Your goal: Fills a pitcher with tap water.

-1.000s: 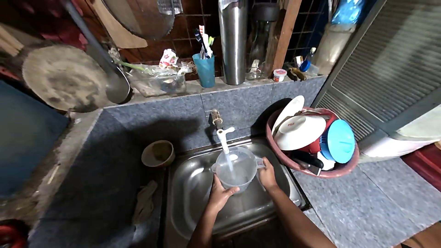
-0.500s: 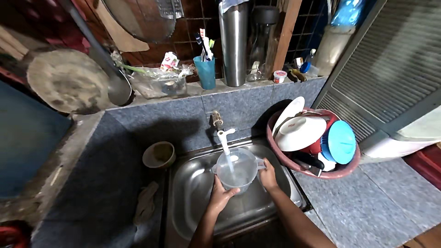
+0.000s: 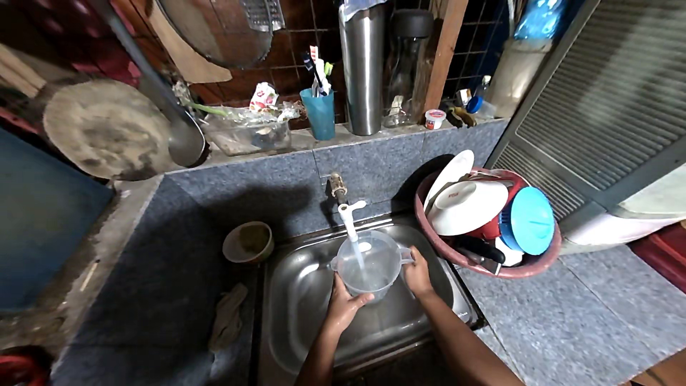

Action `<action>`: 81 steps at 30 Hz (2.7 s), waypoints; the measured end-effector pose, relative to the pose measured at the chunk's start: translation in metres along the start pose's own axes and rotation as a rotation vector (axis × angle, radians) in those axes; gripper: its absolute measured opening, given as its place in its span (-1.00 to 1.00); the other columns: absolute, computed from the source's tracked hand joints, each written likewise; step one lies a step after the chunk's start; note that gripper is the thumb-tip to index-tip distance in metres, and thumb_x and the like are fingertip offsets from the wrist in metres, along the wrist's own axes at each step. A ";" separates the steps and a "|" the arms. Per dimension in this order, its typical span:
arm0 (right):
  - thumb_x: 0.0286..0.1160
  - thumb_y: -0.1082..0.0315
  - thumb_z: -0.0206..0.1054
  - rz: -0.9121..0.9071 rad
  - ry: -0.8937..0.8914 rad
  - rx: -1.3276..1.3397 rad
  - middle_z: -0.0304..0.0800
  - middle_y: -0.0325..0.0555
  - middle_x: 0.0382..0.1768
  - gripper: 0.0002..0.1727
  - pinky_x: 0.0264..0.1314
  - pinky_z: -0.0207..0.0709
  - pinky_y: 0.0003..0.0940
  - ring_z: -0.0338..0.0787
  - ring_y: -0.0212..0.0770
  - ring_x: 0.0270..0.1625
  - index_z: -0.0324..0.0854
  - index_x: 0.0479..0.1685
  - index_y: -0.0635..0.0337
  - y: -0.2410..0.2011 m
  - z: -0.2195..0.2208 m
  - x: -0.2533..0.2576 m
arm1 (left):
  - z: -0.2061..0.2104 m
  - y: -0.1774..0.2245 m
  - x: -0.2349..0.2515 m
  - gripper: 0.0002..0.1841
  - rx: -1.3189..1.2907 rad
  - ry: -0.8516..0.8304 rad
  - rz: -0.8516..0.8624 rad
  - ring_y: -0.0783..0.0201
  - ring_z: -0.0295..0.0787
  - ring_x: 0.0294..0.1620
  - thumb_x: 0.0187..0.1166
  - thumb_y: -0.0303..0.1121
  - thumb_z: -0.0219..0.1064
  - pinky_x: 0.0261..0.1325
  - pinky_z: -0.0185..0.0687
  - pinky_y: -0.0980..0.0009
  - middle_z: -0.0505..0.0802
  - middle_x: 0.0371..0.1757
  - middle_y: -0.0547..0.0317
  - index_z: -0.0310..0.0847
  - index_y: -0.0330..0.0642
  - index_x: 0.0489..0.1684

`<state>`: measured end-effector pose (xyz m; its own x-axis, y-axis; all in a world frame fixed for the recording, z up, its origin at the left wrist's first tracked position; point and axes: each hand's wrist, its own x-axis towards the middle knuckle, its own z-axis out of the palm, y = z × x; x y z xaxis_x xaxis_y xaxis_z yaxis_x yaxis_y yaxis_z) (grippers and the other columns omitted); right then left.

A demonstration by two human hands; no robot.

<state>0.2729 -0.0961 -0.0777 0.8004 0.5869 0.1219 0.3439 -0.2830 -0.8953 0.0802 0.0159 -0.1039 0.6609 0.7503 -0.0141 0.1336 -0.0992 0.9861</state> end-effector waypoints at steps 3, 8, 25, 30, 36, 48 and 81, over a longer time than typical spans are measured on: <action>0.62 0.48 0.16 0.006 -0.003 0.003 0.82 0.21 -0.01 -0.71 0.32 0.61 -0.10 0.80 -0.05 0.12 0.63 0.17 0.46 0.001 0.000 0.000 | 0.001 0.002 -0.001 0.54 -0.001 0.000 -0.004 0.11 0.11 0.83 -0.14 0.13 0.78 0.76 0.22 0.27 0.10 0.86 -0.25 -0.36 -0.33 0.89; 0.60 0.50 0.16 0.006 0.000 0.015 0.82 0.20 -0.02 -0.71 0.31 0.60 -0.12 0.80 -0.07 0.12 0.64 0.15 0.46 0.001 0.000 0.000 | 0.001 0.002 -0.001 0.55 0.001 0.001 -0.007 0.11 0.14 0.82 -0.14 0.14 0.78 0.76 0.21 0.28 0.13 0.85 -0.27 -0.37 -0.35 0.89; 0.65 0.45 0.14 0.007 0.002 0.009 0.82 0.21 -0.02 -0.70 0.33 0.60 -0.11 0.80 -0.05 0.13 0.64 0.16 0.47 0.003 0.001 0.001 | 0.001 -0.002 0.000 0.55 -0.023 0.003 -0.019 0.10 0.17 0.81 -0.15 0.09 0.79 0.75 0.23 0.27 0.14 0.84 -0.26 -0.38 -0.32 0.90; 0.64 0.46 0.14 0.011 0.002 0.011 0.82 0.21 -0.01 -0.71 0.33 0.59 -0.11 0.80 -0.05 0.12 0.65 0.15 0.45 0.002 0.001 0.000 | 0.001 -0.001 -0.001 0.54 0.000 0.000 -0.021 0.09 0.14 0.82 -0.12 0.08 0.77 0.76 0.20 0.25 0.12 0.85 -0.27 -0.39 -0.33 0.90; 0.65 0.44 0.14 0.009 0.002 0.013 0.82 0.22 -0.04 -0.71 0.31 0.60 -0.11 0.80 -0.06 0.10 0.64 0.15 0.46 0.002 0.001 0.000 | 0.000 0.001 -0.001 0.51 -0.003 -0.004 -0.014 0.09 0.05 0.86 -0.10 0.08 0.77 0.79 0.15 0.23 0.07 0.88 -0.23 -0.37 -0.30 0.91; 0.64 0.46 0.13 0.006 -0.005 0.015 0.81 0.22 0.00 -0.69 0.34 0.59 -0.10 0.79 -0.03 0.14 0.63 0.18 0.48 0.004 0.001 0.001 | 0.000 0.000 0.000 0.55 0.015 0.002 -0.005 0.07 0.08 0.85 -0.13 0.17 0.75 0.78 0.18 0.22 0.10 0.86 -0.26 -0.38 -0.34 0.90; 0.63 0.50 0.21 0.037 -0.132 0.049 0.80 0.26 0.09 -0.67 0.40 0.60 -0.03 0.80 0.03 0.21 0.58 0.30 0.46 0.002 -0.009 0.001 | -0.012 0.027 -0.008 0.34 0.237 -0.058 -0.085 0.10 0.35 0.73 0.10 -0.01 0.73 0.73 0.30 0.26 0.35 0.74 -0.30 -0.22 -0.44 0.85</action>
<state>0.2792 -0.1027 -0.0752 0.7393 0.6725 0.0338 0.2882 -0.2708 -0.9185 0.0699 0.0153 -0.0750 0.6802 0.7245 -0.1115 0.3551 -0.1926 0.9148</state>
